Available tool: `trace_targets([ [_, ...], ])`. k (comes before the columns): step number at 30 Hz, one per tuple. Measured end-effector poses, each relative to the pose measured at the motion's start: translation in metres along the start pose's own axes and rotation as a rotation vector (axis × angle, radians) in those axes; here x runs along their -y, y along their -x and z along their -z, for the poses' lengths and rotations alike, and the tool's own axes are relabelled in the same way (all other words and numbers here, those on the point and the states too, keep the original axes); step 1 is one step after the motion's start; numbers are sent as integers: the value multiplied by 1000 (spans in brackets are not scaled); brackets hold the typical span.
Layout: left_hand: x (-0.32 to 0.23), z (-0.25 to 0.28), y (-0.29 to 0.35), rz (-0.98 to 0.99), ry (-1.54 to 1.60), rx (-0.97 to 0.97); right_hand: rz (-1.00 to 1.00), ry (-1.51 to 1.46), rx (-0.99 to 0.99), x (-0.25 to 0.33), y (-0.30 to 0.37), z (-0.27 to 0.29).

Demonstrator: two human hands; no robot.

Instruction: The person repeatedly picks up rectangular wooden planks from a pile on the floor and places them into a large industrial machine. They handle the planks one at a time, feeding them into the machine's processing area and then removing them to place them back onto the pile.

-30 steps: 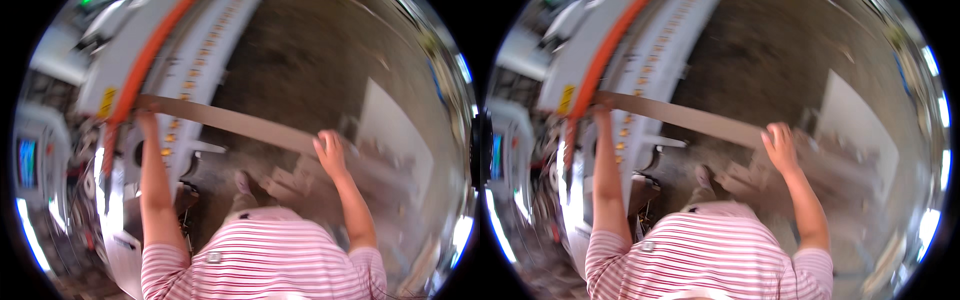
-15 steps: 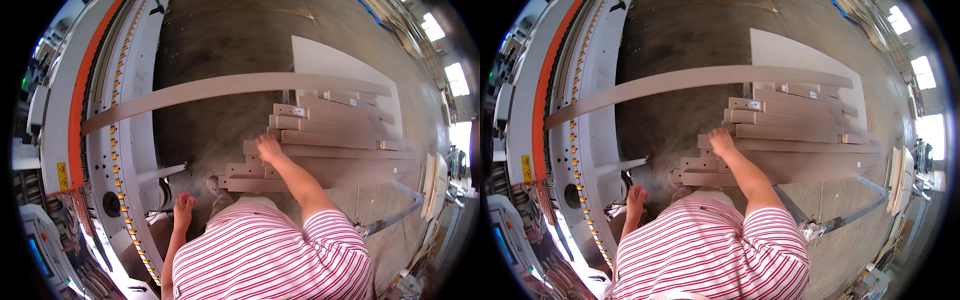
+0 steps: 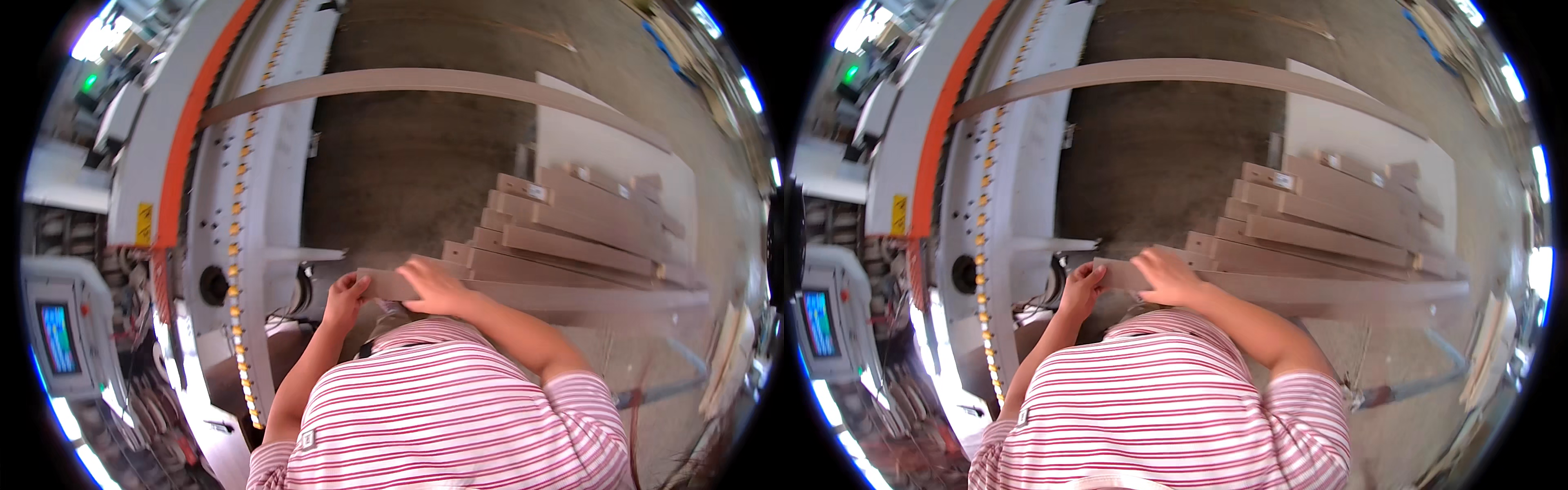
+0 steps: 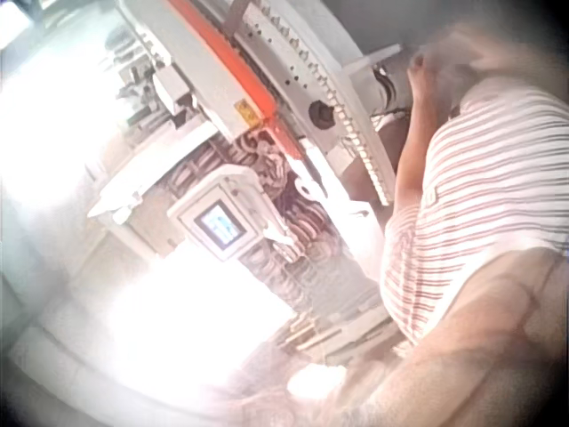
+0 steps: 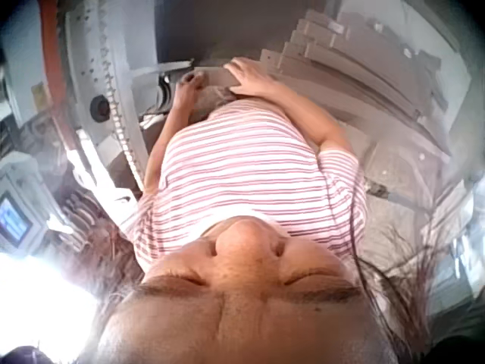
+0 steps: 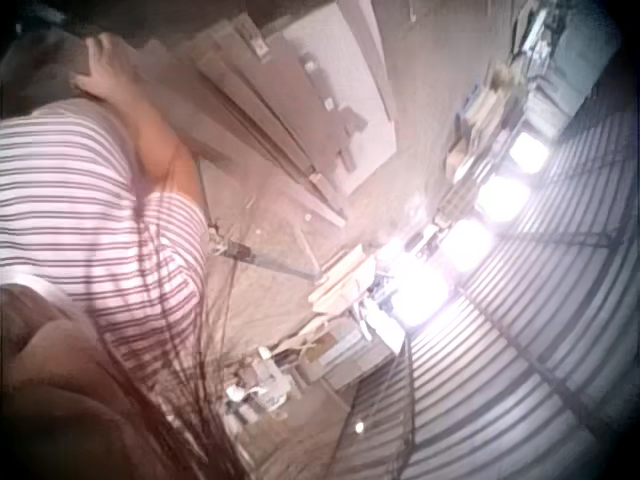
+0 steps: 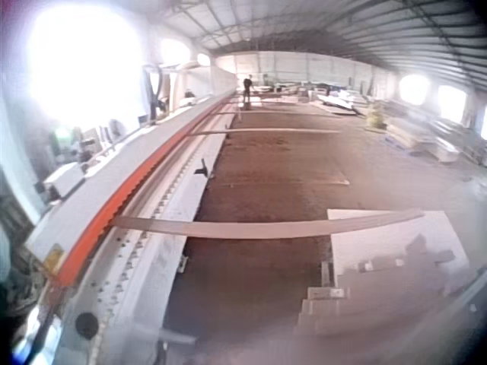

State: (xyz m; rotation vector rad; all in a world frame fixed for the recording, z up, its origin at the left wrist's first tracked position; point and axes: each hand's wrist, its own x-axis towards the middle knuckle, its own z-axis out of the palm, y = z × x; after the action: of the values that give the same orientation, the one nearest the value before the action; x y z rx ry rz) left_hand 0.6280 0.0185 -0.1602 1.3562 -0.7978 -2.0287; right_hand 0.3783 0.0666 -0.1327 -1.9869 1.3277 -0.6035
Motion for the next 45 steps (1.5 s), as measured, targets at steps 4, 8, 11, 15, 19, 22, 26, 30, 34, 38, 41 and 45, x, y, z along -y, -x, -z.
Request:
trace_targets([
  [4,-50,47,13,-146,108,-351,-190,323,173,-5,62,44],
  [8,-108,114,33,-374,216,-610,-361,575,66,-36,153,103],
  [11,-143,147,47,-559,375,-692,-478,528,75,-79,208,121],
  [15,-153,181,60,-605,592,-598,-531,339,602,-37,129,125],
  [19,-162,167,42,-632,670,-623,-697,-496,898,-59,88,101],
  [22,-171,178,40,-568,458,-877,-934,-762,892,-13,57,95],
  [26,-168,202,28,-550,415,-1030,-473,-20,692,-25,50,49],
  [30,-132,283,9,-488,331,-1220,-351,493,548,30,22,34],
  [34,-145,287,-4,-349,182,-1479,-272,480,489,72,-6,30],
  [38,-155,285,-1,-299,-120,-1546,-253,430,502,105,-43,26],
  [41,-164,289,5,-220,-138,-1521,-227,427,510,116,-58,23],
  [45,-158,326,-1,-187,-140,-1471,-241,428,556,127,-74,23],
])
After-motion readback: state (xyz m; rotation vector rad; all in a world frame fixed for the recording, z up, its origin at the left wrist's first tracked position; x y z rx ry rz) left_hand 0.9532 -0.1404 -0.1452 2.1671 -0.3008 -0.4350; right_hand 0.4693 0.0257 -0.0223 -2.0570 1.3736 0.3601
